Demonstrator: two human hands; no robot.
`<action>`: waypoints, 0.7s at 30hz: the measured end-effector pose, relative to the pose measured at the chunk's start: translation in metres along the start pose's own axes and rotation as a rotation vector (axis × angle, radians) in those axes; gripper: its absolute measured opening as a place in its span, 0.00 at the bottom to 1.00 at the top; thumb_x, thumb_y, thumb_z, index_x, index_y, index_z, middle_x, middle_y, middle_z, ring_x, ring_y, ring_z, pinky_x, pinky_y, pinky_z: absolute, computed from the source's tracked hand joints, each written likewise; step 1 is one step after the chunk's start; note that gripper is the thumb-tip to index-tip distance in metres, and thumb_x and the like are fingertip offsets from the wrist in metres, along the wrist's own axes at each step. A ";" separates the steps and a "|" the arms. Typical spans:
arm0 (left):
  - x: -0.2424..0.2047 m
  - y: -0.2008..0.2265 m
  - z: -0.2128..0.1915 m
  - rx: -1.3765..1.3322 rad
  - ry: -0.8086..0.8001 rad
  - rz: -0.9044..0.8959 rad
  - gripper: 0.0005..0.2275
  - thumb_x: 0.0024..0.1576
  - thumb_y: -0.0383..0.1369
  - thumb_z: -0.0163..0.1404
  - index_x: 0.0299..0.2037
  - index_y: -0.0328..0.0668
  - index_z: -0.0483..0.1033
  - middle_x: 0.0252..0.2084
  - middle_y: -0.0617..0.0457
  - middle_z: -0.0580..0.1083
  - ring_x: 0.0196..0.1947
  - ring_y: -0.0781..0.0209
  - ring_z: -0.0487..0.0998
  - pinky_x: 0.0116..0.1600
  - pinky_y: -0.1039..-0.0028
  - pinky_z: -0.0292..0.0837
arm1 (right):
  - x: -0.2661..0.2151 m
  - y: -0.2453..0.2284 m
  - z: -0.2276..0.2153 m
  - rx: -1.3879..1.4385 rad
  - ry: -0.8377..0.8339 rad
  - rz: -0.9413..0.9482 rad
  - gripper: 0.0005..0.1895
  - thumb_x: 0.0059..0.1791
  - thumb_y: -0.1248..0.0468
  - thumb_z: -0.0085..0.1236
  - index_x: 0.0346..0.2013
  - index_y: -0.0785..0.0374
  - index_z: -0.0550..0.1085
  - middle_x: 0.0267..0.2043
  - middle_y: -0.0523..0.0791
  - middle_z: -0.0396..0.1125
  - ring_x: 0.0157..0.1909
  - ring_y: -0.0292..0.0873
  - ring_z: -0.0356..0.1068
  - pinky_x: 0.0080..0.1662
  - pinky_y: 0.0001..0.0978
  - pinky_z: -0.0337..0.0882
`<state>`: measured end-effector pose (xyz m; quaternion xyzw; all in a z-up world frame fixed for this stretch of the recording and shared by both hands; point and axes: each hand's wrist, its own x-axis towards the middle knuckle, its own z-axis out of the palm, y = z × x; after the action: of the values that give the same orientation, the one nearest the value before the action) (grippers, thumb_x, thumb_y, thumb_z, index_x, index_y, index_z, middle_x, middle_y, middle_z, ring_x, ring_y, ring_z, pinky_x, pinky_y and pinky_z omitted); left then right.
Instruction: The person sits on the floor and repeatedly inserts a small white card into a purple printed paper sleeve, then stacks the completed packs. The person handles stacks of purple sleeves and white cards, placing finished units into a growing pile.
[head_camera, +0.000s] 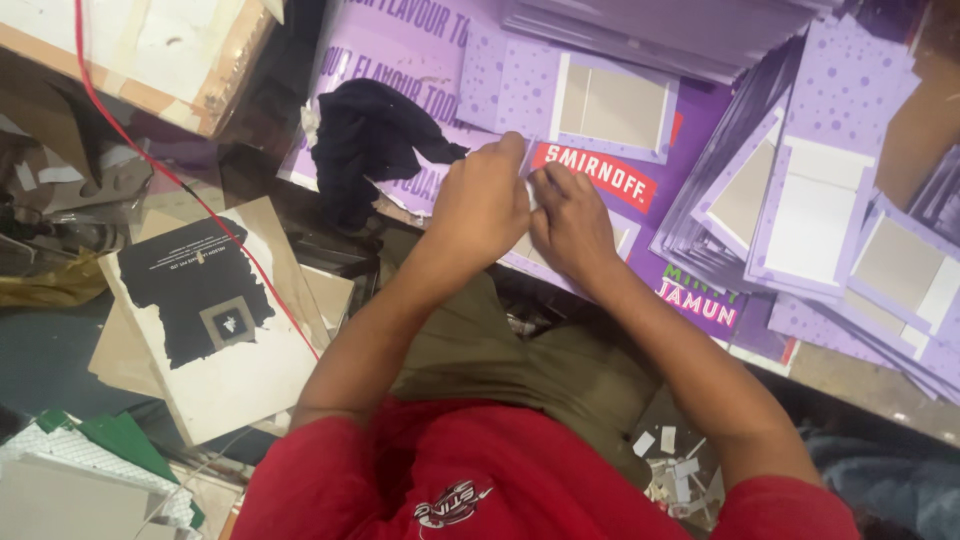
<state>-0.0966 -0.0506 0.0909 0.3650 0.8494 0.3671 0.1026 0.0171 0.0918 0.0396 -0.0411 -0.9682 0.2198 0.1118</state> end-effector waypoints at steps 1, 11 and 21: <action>0.003 -0.002 -0.002 -0.046 -0.008 -0.044 0.09 0.53 0.25 0.54 0.41 0.29 0.72 0.35 0.33 0.77 0.39 0.31 0.79 0.44 0.49 0.72 | 0.000 -0.001 -0.001 0.007 0.018 -0.024 0.21 0.44 0.69 0.52 0.52 0.70 0.72 0.50 0.53 0.64 0.45 0.57 0.64 0.49 0.49 0.68; -0.003 -0.054 -0.001 -0.305 -0.003 -0.017 0.20 0.52 0.27 0.55 0.54 0.27 0.69 0.42 0.28 0.76 0.46 0.28 0.76 0.49 0.50 0.72 | 0.003 0.002 0.003 -0.029 0.021 0.016 0.20 0.45 0.67 0.54 0.51 0.70 0.73 0.50 0.53 0.65 0.49 0.56 0.67 0.50 0.48 0.69; 0.017 -0.103 -0.002 -0.159 -0.080 -0.339 0.18 0.44 0.30 0.66 0.45 0.38 0.80 0.35 0.40 0.79 0.39 0.43 0.82 0.44 0.61 0.75 | -0.017 0.017 0.005 0.075 -0.131 -0.324 0.16 0.47 0.66 0.61 0.49 0.65 0.78 0.49 0.49 0.71 0.45 0.51 0.69 0.49 0.44 0.71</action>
<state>-0.1656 -0.0871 0.0218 0.2218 0.8622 0.3958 0.2252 0.0331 0.1028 0.0247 0.1341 -0.9586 0.2369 0.0837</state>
